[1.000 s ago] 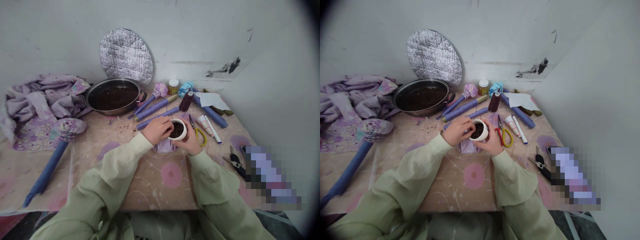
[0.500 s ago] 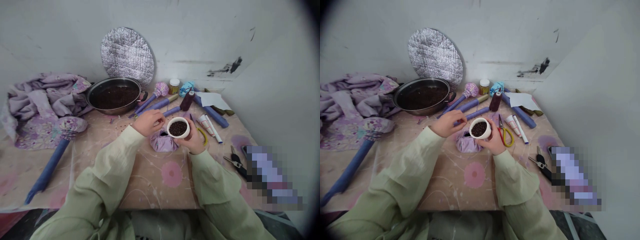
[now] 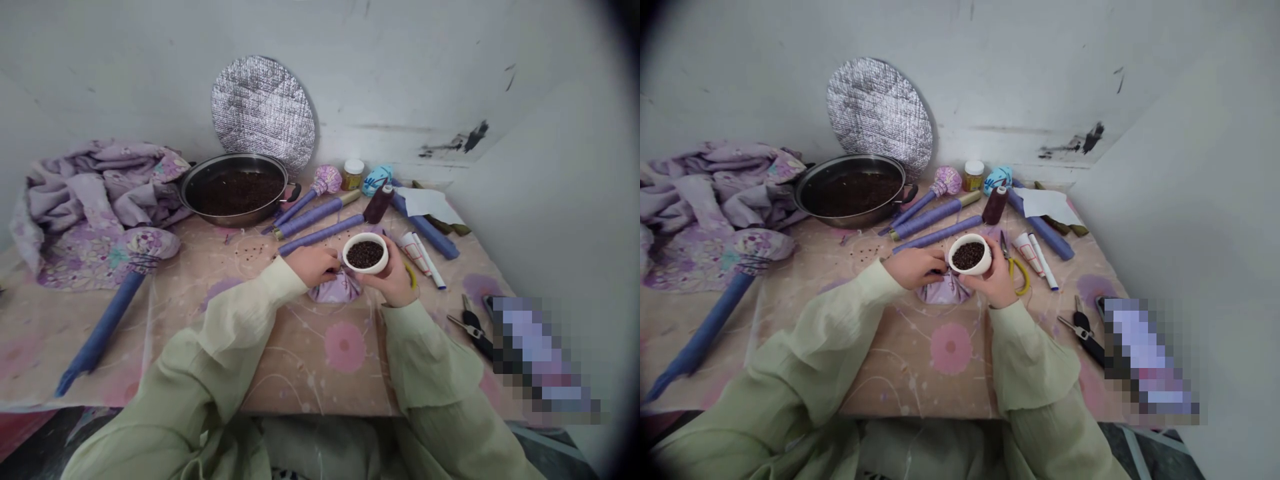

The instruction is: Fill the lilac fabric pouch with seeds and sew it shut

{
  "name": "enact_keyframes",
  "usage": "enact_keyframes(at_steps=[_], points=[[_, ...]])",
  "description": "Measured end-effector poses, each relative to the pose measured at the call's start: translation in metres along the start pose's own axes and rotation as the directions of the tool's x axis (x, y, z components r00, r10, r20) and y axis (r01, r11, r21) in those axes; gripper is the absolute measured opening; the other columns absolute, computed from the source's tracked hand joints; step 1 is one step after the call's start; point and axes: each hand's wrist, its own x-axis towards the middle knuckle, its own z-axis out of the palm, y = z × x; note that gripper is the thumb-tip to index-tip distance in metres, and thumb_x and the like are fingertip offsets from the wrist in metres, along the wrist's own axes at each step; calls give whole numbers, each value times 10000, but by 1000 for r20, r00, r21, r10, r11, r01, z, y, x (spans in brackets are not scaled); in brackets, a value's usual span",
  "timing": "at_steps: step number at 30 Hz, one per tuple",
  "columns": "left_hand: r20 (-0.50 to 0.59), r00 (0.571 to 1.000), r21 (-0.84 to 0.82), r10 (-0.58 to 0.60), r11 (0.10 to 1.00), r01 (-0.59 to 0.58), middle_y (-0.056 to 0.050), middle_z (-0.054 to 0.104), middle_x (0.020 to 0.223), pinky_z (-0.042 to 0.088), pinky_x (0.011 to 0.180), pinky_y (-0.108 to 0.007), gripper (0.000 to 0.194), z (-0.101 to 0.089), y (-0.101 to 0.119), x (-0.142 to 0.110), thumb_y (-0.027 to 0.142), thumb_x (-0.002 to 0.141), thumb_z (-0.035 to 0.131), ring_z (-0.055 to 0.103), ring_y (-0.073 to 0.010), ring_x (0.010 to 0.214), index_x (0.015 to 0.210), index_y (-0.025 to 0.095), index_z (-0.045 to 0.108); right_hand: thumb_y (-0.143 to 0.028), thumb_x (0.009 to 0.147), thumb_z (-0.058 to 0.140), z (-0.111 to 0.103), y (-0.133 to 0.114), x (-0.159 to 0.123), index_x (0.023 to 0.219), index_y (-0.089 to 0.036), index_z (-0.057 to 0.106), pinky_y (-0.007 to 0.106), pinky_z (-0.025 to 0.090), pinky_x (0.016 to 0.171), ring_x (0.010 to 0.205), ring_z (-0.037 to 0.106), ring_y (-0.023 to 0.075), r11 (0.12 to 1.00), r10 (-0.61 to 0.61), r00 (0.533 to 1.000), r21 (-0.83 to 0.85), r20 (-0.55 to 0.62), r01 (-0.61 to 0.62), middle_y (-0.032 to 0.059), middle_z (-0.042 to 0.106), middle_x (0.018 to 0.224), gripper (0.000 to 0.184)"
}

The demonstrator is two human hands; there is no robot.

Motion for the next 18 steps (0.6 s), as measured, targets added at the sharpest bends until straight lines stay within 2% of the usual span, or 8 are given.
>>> enact_keyframes(at_steps=[3,5,7,9,13,15,18], points=[[73,986,88,-150,986,143,-39,654,957,413,585,-241,169,-6,7,-2,306,865,501,624,-201,840,953,208,608,-236,448,813,-2,-1,0,1126,-245,438,450,369,1036,1130,523,265,1000,-18,1000,-2,-11,18,70,542,1168,775],[80,979,80,-186,980,180,-49,656,955,434,616,-261,194,-9,9,-1,301,884,467,628,-207,823,1003,204,585,-239,443,817,-3,-3,0,1123,-246,437,452,370,1036,1136,519,267,1000,-24,999,-3,-25,24,69,541,1171,780],[58,991,18,-123,992,122,-57,649,978,456,686,-272,193,-9,8,-1,259,893,444,621,-198,858,1015,182,572,-240,442,818,-3,-6,0,1124,-243,438,452,368,1039,1140,516,267,1000,-21,999,-4,-31,21,71,537,1175,780],[0,1000,-48,-13,999,13,-72,633,1004,460,755,-270,186,-8,3,0,206,894,420,605,-181,897,982,152,574,-238,446,817,-4,-8,0,1120,-244,442,447,369,1041,1139,516,263,1000,-17,1000,-7,-26,17,69,538,1169,772],[-103,981,-95,164,980,-174,-98,616,966,462,797,-270,144,-5,-13,1,118,811,455,590,-170,866,868,117,587,-240,457,814,-5,-11,-1,1112,-257,452,427,381,1035,1129,524,249,1000,-26,1000,-17,-16,26,57,536,1161,749],[-116,971,-101,211,970,-223,-91,619,939,466,801,-272,148,-3,-19,1,84,738,486,590,-170,848,831,123,595,-241,459,814,-5,-10,0,1115,-263,454,420,382,1036,1134,521,247,999,-32,999,-32,-19,31,55,529,1171,749],[-111,969,-116,222,965,-235,-80,624,955,473,789,-263,180,-1,-25,1,69,688,491,598,-165,843,811,136,605,-238,474,811,-4,-8,0,1123,-271,451,409,378,1041,1140,519,241,998,-32,999,-55,-5,32,51,527,1181,743]])
